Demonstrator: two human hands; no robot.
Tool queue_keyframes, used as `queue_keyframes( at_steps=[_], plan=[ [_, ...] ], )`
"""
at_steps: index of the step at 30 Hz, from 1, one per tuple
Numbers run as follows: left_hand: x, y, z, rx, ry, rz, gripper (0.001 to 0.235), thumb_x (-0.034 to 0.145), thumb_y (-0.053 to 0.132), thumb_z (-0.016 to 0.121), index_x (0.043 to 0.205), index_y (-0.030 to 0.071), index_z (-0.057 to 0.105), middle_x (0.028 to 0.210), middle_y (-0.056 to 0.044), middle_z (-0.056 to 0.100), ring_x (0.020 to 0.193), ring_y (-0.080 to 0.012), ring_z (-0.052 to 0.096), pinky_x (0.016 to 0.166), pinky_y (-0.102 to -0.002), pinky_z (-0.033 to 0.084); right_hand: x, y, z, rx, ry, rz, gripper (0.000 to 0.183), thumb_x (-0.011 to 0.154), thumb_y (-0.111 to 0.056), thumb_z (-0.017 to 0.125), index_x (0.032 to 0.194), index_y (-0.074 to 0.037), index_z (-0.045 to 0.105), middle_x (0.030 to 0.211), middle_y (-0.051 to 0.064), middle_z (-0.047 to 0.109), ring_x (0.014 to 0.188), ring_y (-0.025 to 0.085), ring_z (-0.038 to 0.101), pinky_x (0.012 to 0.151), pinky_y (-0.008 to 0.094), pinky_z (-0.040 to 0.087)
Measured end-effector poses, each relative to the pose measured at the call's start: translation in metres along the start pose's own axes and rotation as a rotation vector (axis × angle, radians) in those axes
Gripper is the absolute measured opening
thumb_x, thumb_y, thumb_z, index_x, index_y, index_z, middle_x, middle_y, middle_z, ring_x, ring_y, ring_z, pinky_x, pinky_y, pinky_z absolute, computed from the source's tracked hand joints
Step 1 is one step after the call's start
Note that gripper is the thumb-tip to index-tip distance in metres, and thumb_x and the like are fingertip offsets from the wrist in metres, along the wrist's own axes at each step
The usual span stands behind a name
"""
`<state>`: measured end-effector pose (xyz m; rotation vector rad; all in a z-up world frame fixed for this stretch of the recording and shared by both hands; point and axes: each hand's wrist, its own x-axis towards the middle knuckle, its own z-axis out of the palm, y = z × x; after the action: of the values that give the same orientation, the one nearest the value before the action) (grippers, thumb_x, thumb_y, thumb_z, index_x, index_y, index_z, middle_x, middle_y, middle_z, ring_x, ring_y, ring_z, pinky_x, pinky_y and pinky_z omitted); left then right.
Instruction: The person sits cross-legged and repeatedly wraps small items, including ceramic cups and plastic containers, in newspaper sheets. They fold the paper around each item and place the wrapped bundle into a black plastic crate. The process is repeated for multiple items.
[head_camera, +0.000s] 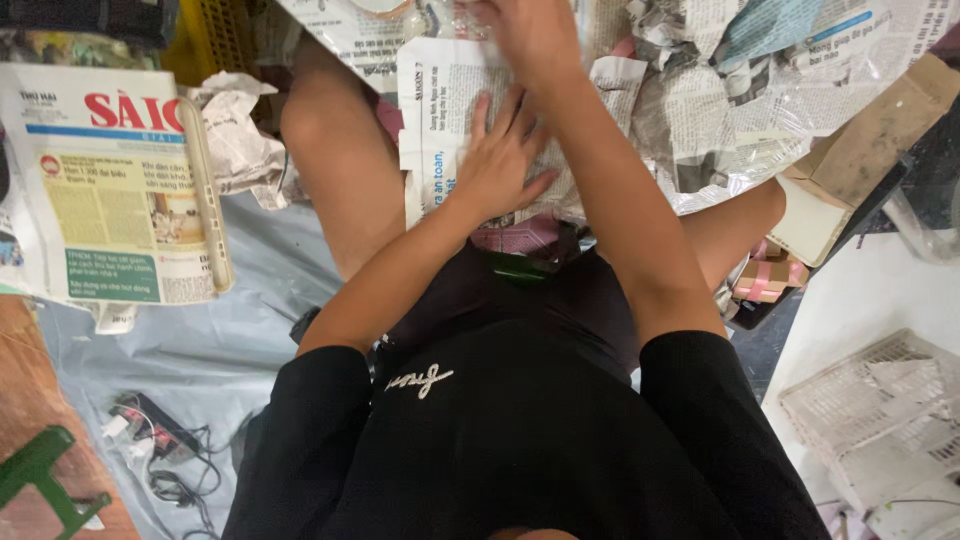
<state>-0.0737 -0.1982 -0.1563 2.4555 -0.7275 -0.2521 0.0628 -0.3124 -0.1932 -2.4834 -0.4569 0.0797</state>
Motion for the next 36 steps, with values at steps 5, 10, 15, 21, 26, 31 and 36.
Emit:
queue_keyframes(
  at_steps=[5, 10, 15, 21, 26, 31, 36],
  plan=[
    [0.001, -0.002, 0.005, -0.054, 0.109, 0.029, 0.079, 0.091, 0.046, 0.074, 0.145, -0.006, 0.048, 0.151, -0.028, 0.04, 0.148, -0.0442, 0.026, 0.117, -0.071, 0.011, -0.06, -0.024, -0.048, 0.285, 0.237, -0.135, 0.026, 0.098, 0.003, 0.074, 0.121, -0.003, 0.063, 0.116, 0.014, 0.063, 0.103, 0.033, 0.066, 0.087, 0.04, 0.056],
    [0.003, -0.018, 0.032, -0.38, 0.242, -0.167, 0.061, 0.089, 0.015, 0.062, 0.146, -0.001, 0.05, 0.141, -0.023, 0.05, 0.14, -0.0329, 0.039, 0.12, -0.059, 0.028, -0.138, -0.033, -0.051, 0.448, 0.351, -0.027, 0.023, 0.098, 0.011, 0.069, 0.116, -0.001, 0.06, 0.116, 0.013, 0.057, 0.103, 0.025, 0.061, 0.084, 0.033, 0.055],
    [0.011, -0.044, 0.036, -0.941, 0.614, -0.154, 0.04, 0.106, -0.003, 0.045, 0.142, 0.005, 0.061, 0.145, -0.015, 0.066, 0.139, -0.0215, 0.058, 0.127, -0.04, 0.041, -0.175, -0.029, -0.031, 0.325, 0.397, -0.035, 0.025, 0.093, 0.008, 0.075, 0.112, -0.001, 0.062, 0.112, 0.012, 0.057, 0.104, 0.028, 0.059, 0.086, 0.037, 0.053],
    [-0.04, -0.072, -0.021, -0.472, 0.791, -0.305, 0.06, 0.101, 0.006, 0.075, 0.149, -0.004, 0.041, 0.145, -0.02, 0.051, 0.138, -0.028, 0.051, 0.119, -0.04, 0.04, -0.176, -0.039, -0.045, 0.203, 0.319, -0.242, 0.03, 0.081, -0.004, 0.088, 0.103, -0.007, 0.066, 0.109, 0.01, 0.06, 0.1, 0.031, 0.058, 0.085, 0.041, 0.048],
    [-0.056, -0.07, -0.032, -0.606, 0.685, -0.172, 0.066, 0.096, 0.004, 0.074, 0.147, -0.008, 0.033, 0.138, -0.024, 0.054, 0.131, -0.0289, 0.055, 0.112, -0.04, 0.044, -0.184, -0.041, -0.058, 0.2, 0.16, -0.252, 0.03, 0.085, -0.008, 0.089, 0.107, -0.01, 0.069, 0.12, 0.009, 0.063, 0.108, 0.029, 0.063, 0.09, 0.037, 0.053],
    [-0.052, -0.037, -0.066, -0.726, 0.473, -0.546, 0.02, 0.1, 0.01, 0.071, 0.117, -0.002, 0.071, 0.106, -0.016, 0.076, 0.095, -0.029, 0.068, 0.087, -0.039, 0.055, -0.198, -0.045, -0.063, 0.318, 0.194, -0.241, 0.051, 0.088, -0.008, 0.082, 0.133, -0.006, 0.059, 0.142, 0.018, 0.051, 0.131, 0.038, 0.053, 0.108, 0.042, 0.048],
    [-0.056, 0.019, -0.082, -0.283, 0.462, 0.023, 0.015, 0.096, 0.004, 0.076, 0.109, 0.0, 0.071, 0.125, -0.013, 0.069, 0.117, -0.0307, 0.068, 0.101, -0.038, 0.054, -0.22, -0.025, -0.05, 0.23, 0.48, 0.033, 0.05, 0.099, -0.007, 0.072, 0.144, -0.008, 0.052, 0.15, 0.013, 0.047, 0.144, 0.033, 0.045, 0.125, 0.045, 0.037]
  ],
)
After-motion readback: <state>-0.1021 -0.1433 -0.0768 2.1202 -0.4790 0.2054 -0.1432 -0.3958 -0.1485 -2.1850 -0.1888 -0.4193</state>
